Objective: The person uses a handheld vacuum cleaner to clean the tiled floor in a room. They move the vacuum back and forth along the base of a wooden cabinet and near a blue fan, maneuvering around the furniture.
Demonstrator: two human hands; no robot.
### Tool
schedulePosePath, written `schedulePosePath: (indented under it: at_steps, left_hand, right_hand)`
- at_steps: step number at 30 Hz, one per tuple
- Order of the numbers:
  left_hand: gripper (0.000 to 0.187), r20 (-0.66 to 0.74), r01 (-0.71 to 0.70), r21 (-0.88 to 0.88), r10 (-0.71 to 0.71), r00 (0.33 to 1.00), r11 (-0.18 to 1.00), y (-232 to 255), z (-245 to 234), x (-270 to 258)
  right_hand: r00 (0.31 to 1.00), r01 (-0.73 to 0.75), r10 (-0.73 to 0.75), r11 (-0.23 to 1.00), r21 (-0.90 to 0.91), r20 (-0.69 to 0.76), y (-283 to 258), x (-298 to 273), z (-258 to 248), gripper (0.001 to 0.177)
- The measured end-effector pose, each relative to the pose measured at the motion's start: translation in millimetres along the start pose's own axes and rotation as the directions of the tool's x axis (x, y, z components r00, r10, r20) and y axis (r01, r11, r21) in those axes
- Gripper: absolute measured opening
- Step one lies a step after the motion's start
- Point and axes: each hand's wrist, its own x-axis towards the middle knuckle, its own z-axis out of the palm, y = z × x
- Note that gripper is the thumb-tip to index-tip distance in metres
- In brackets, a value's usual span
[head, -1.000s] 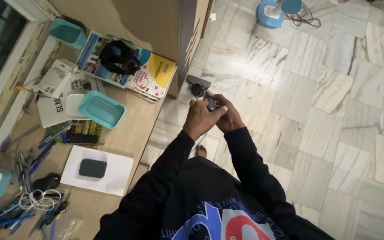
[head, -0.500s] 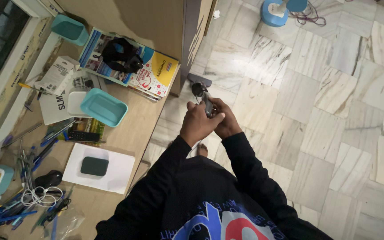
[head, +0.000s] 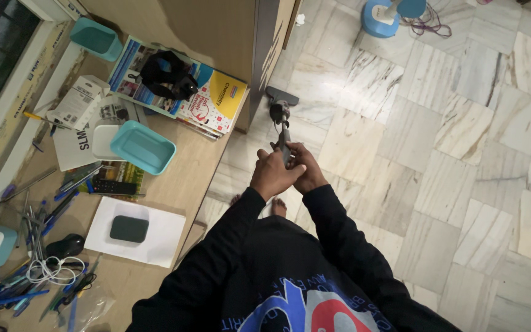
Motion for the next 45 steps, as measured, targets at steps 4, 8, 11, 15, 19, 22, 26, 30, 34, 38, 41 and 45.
schedulePosePath:
  at_steps: [4, 8, 11, 15, 19, 22, 26, 30, 34, 38, 41, 45]
  left_hand:
    - [0.063, -0.023, -0.053, -0.003, 0.053, 0.998, 0.999, 8.6, -11.1, -11.7]
    - [0.066, -0.051, -0.058, -0.009, 0.058, 0.997, 0.998, 18.9, -18.9, -25.6]
    - [0.067, -0.067, -0.055, 0.008, 0.055, 0.996, 0.998, 26.2, -23.0, -37.7]
    - [0.068, -0.011, -0.020, 0.005, 0.020, 1.000, 1.000, 29.2, -28.3, -50.4]
    - [0.067, -0.050, -0.078, -0.014, 0.077, 0.996, 0.997, 25.1, -29.5, -52.9]
    - [0.059, -0.079, -0.141, -0.033, 0.138, 0.987, 0.990, 16.4, -31.0, -48.7]
    - [0.047, -0.096, -0.183, -0.180, 0.168, 0.981, 0.967, 3.5, -39.3, -33.4]
    - [0.044, -0.021, 0.006, -0.393, -0.015, 1.000, 0.920, -10.2, -43.9, -21.0]
    - [0.041, -0.016, 0.050, -0.420, -0.063, 0.998, 0.906, -24.8, -36.7, -8.6]
    - [0.036, -0.043, -0.007, -0.367, -0.009, 0.999, 0.930, -43.2, -16.6, 3.3]
    - [0.034, -0.063, -0.046, -0.364, 0.025, 0.998, 0.930, -59.0, 0.4, 12.2]
    - [0.034, -0.049, 0.003, -0.316, -0.020, 0.999, 0.949, -72.1, 16.5, 20.2]
  right_hand:
    - [1.000, 0.009, -0.009, 1.000, 0.001, 0.018, 1.2, -1.8, -1.7, 0.024]
    - [0.998, -0.003, -0.002, 0.997, 0.074, 0.060, 6.2, -7.8, -5.3, 0.023]
    - [0.998, -0.046, 0.042, 0.994, 0.101, 0.042, 10.3, -18.2, -3.3, 0.025]
    - [0.995, -0.042, 0.029, 0.990, 0.138, 0.099, 16.8, -32.5, -0.6, 0.028]
    - [0.996, -0.046, 0.038, 0.993, 0.112, 0.077, 14.7, -42.7, 10.5, 0.026]
    - [0.998, -0.042, 0.037, 0.994, 0.101, 0.044, 9.2, -56.3, 31.4, 0.026]
    - [1.000, -0.025, 0.025, 0.999, 0.026, -0.011, 0.8, -62.0, 47.1, 0.027]
    - [0.990, 0.049, -0.050, 0.999, 0.013, 0.128, 8.0, -37.2, 26.7, 0.023]
    - [0.989, 0.020, -0.016, 1.000, -0.023, 0.149, 14.7, -18.4, 10.5, 0.024]
    - [0.990, -0.018, 0.025, 0.998, -0.056, 0.136, 15.4, -9.3, 8.0, 0.029]
    - [0.995, -0.069, 0.074, 0.995, -0.065, 0.070, 16.9, -3.8, 9.6, 0.032]
    - [0.997, -0.081, 0.080, 0.992, -0.093, -0.020, 21.1, -0.2, 6.5, 0.035]
